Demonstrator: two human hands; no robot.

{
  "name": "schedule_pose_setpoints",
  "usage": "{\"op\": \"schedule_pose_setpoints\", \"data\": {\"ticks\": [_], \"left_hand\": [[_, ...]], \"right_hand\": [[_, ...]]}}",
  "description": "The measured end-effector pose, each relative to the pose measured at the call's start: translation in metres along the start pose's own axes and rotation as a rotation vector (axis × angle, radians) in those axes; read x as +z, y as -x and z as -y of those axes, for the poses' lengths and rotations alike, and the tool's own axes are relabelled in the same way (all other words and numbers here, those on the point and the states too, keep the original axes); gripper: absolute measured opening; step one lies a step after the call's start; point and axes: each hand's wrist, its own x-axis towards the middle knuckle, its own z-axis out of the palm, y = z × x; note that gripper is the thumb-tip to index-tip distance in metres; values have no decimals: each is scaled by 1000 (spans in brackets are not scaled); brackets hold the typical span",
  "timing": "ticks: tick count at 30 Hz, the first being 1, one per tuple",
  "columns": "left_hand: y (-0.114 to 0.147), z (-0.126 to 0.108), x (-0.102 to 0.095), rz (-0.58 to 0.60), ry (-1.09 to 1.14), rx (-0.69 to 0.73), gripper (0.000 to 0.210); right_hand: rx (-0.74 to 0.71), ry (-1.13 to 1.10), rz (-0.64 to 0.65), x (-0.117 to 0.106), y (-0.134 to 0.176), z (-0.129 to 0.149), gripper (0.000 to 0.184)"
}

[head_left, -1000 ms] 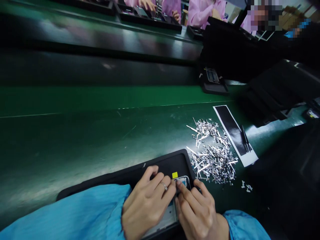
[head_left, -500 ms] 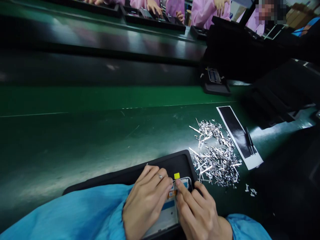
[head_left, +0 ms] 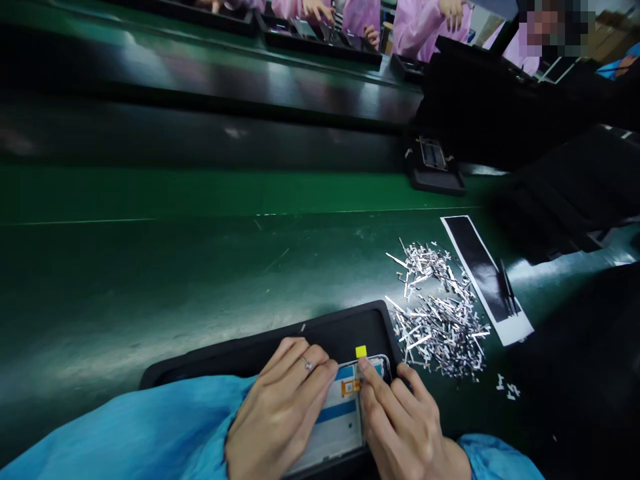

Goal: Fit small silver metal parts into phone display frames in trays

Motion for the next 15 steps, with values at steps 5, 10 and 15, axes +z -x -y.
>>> {"op": "schedule_pose_setpoints", "data": {"ticks": [5,10,15], "left_hand": [[-7,-1,-7,34,0,-7,24],[-6,-2,-6,9,-17,-29,23],[-6,-2,-6,3,-22,-21,24]], "right_hand": [[12,12,2,0,0,1,30],[-17,21,4,0,-2,-2,30],[-41,39,57,-3,-5,-2,35]]}}
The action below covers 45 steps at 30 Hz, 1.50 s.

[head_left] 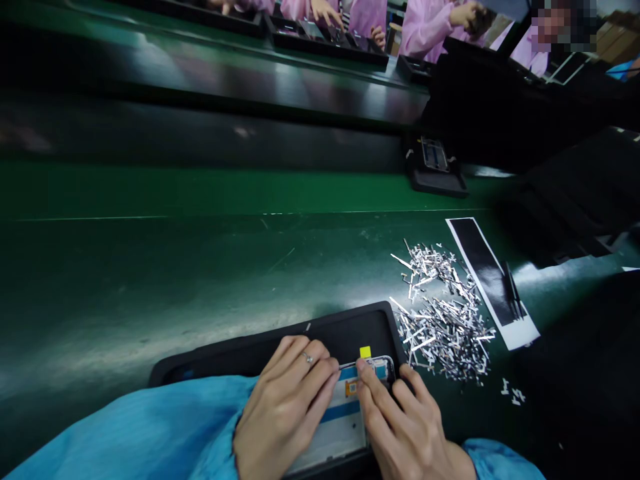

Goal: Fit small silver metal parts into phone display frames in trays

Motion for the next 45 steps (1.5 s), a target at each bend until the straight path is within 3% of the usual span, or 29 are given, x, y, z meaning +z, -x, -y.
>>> {"op": "schedule_pose_setpoints", "data": {"ticks": [7,11,14,18,21,31,33,37,39,45], "left_hand": [[0,2,-3,38,1,-17,23],[-2,5,-5,136,2,-71,22],[-9,8,-8,293,-44,-160,15],[-25,5,-12,643,-154,-255,14],[-35,2,-16,755,-185,-258,15],[-27,3,-15,625,-200,-169,18],[-18,9,-15,533,-185,-111,22],[2,22,-16,231,-290,94,23],[10,26,-17,161,-387,105,22],[13,31,-21,145,-452,32,31]], "right_hand": [[-5,52,-8,-1,0,4,35],[-21,70,-13,-3,-2,3,35],[-23,72,-10,-3,-2,3,35],[-19,58,-24,0,-1,3,35],[-25,46,-36,1,0,3,34],[-31,31,-135,1,0,1,38],[-18,44,-163,4,0,2,36],[8,76,-172,7,-2,3,36],[1,79,-191,8,-3,2,36],[14,47,-378,20,3,-4,35]]}}
